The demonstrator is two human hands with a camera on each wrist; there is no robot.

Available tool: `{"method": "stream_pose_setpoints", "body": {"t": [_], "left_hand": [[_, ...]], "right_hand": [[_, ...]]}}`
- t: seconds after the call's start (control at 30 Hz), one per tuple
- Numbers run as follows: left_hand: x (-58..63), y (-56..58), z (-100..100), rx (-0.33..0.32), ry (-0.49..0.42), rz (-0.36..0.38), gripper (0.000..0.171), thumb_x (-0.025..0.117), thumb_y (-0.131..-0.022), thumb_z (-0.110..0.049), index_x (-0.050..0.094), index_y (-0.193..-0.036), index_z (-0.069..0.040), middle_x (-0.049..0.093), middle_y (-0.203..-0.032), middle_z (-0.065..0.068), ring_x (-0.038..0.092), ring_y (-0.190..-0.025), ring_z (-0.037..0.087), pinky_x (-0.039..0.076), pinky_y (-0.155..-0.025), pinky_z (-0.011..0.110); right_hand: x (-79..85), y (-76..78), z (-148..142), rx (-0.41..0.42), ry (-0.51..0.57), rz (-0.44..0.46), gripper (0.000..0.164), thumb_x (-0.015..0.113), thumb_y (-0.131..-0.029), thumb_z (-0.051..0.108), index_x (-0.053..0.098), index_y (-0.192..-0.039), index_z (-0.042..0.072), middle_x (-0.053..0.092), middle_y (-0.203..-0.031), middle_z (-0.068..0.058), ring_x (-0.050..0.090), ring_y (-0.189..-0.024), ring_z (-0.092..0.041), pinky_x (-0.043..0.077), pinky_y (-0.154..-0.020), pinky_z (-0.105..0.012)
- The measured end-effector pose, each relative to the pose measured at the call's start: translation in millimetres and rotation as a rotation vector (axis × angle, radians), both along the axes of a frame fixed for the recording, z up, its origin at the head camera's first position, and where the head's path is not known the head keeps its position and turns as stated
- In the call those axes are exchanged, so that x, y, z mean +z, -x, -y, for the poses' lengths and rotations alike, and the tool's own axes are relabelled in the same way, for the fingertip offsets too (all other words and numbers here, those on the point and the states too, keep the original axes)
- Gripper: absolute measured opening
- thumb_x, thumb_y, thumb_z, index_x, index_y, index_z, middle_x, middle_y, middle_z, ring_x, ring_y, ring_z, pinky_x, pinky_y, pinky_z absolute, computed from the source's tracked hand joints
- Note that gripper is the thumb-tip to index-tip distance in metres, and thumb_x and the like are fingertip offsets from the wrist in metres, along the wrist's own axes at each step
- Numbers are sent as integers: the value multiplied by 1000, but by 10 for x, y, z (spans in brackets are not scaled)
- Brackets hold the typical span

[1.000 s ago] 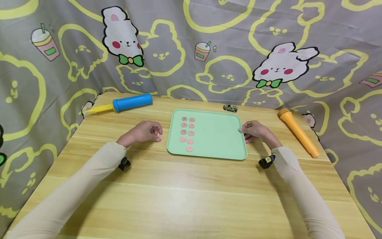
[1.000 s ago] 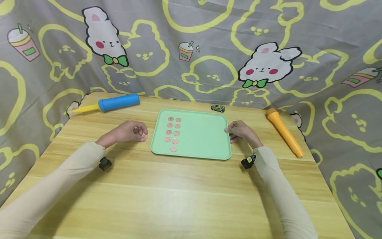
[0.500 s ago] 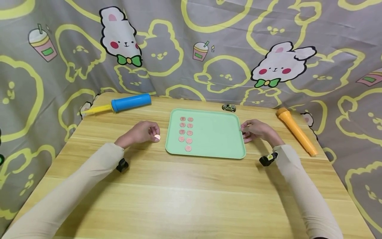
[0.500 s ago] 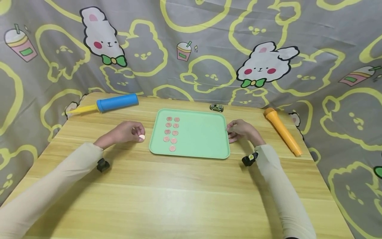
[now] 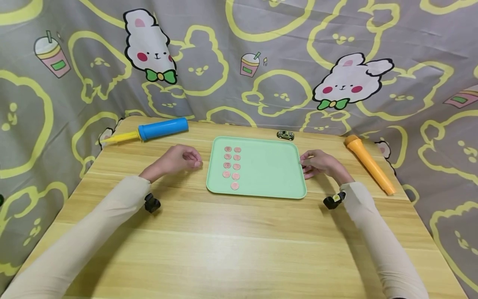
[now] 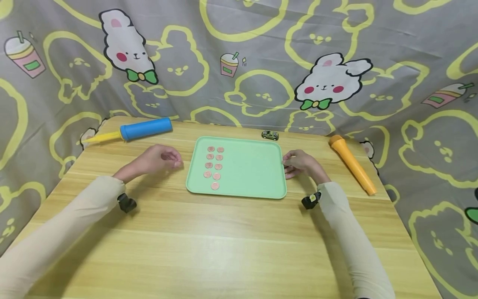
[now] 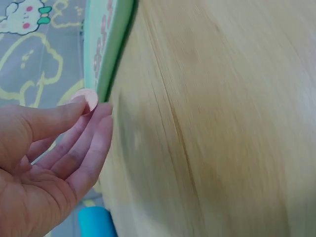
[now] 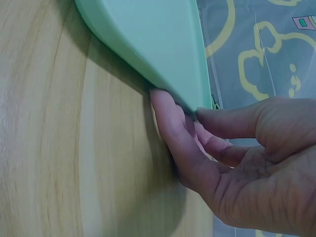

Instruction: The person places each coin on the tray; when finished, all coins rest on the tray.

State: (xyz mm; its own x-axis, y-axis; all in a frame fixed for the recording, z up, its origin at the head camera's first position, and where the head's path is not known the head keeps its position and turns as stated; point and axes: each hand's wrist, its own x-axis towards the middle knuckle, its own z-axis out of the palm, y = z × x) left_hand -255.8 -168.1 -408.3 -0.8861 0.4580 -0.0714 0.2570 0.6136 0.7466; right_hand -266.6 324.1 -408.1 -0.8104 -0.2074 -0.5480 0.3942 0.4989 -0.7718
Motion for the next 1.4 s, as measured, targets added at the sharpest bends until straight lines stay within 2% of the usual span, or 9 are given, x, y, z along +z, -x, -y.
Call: {"method": "stream_pose_setpoints", "body": {"t": [0.23, 0.4, 0.5, 0.7, 0.8, 1.03, 1.2, 1.4], "left_hand": [[3, -4, -180, 36, -142, 85, 18, 72, -100, -12, 76, -113, 1, 77, -111, 16, 75, -101, 28, 61, -89, 39], [-8, -53, -306, 6, -206, 148, 18, 69, -102, -6, 74, -115, 4, 77, -110, 20, 77, -97, 30, 62, -88, 43], [-11, -98, -377, -21, -215, 150, 19, 71, -100, -6, 74, -115, 5, 77, -108, 20, 77, -92, 28, 63, -85, 40], [-47, -173, -533, -67, -171, 94, 18, 79, -93, -8, 78, -110, 0, 79, -103, 12, 74, -90, 19, 59, -80, 28], [-69, -211, -587, -77, -155, 85, 15, 82, -91, -9, 80, -105, -3, 79, -100, 8, 72, -90, 18, 57, -78, 25], [-123, -267, -662, -133, -122, 79, 10, 82, -92, -11, 81, -100, -5, 78, -95, 4, 64, -85, 16, 53, -76, 26], [-113, -290, -705, -140, -90, 83, 7, 79, -94, -6, 80, -100, -3, 76, -93, 5, 63, -83, 15, 55, -77, 28], [-130, -282, -707, -194, -51, 35, 6, 76, -93, -1, 78, -98, -3, 74, -88, 5, 63, -79, 15, 55, -77, 29]], "right_hand": [[35, -12, -46, -11, 5, -4, 33, 48, -111, 9, 41, -137, -10, 65, -87, -6, 68, -77, -12, 64, -77, -34], [16, -17, -50, -4, 33, 5, 29, 48, -111, 7, 42, -133, -11, 66, -86, -7, 69, -76, -13, 64, -77, -33], [1, -13, -35, 3, 28, 4, 28, 47, -111, 7, 42, -132, -11, 65, -86, -8, 68, -76, -13, 64, -77, -33], [-2, -19, -37, -12, -1, 8, 31, 46, -111, 6, 40, -136, -12, 66, -87, -8, 69, -77, -13, 64, -77, -33], [-2, -14, -28, -14, -4, 14, 31, 46, -111, 7, 41, -136, -11, 66, -88, -8, 69, -78, -13, 64, -77, -34], [7, -7, -9, -11, -11, 11, 31, 47, -111, 7, 41, -136, -11, 65, -86, -8, 68, -77, -13, 64, -77, -34], [4, -3, -8, -5, -15, 13, 30, 47, -112, 8, 42, -134, -10, 65, -86, -7, 68, -77, -12, 64, -78, -34], [-2, 4, -16, 3, -14, 12, 27, 46, -111, 7, 44, -131, -10, 65, -86, -7, 68, -77, -12, 64, -78, -34]]}}
